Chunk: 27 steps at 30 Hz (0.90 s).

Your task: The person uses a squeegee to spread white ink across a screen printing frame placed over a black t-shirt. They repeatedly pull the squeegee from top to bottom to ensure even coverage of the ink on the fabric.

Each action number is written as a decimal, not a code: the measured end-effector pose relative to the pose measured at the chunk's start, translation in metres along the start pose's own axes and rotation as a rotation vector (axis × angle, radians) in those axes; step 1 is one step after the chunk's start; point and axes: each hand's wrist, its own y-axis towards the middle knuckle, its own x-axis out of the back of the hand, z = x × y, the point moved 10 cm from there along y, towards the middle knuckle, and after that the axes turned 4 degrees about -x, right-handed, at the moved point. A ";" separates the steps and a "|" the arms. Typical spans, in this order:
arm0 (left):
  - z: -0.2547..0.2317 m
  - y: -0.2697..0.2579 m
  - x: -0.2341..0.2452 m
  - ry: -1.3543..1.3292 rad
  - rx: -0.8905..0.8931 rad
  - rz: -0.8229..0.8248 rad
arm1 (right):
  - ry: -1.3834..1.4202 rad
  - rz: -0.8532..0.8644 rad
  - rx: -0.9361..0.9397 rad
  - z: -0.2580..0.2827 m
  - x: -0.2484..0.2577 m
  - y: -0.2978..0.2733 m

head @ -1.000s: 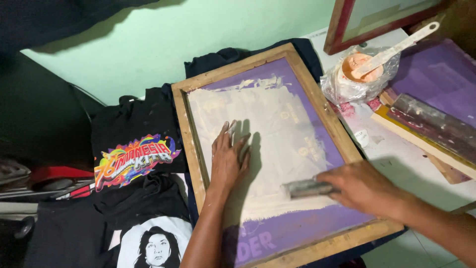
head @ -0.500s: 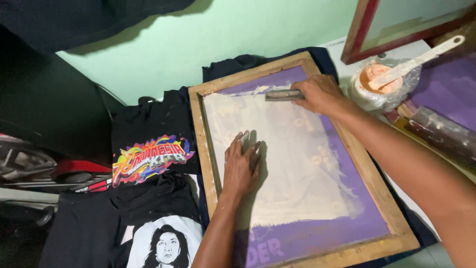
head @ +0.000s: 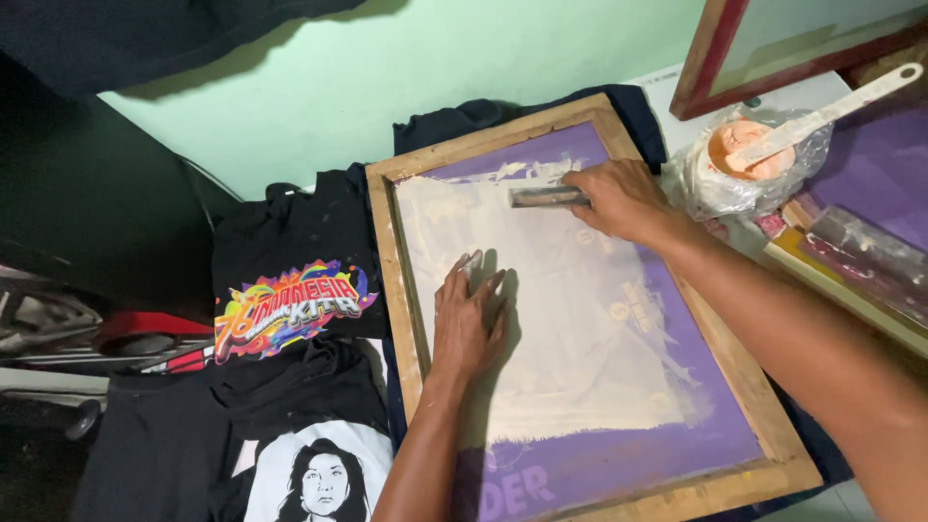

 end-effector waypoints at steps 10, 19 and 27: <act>-0.001 -0.001 0.006 0.014 0.007 -0.005 | -0.208 -0.225 0.097 -0.009 -0.052 -0.001; -0.002 0.001 0.009 -0.034 0.000 -0.032 | -0.181 -0.257 0.166 0.015 -0.031 -0.036; 0.003 -0.001 0.007 -0.040 0.024 -0.022 | -0.170 -0.073 0.121 0.017 -0.050 -0.069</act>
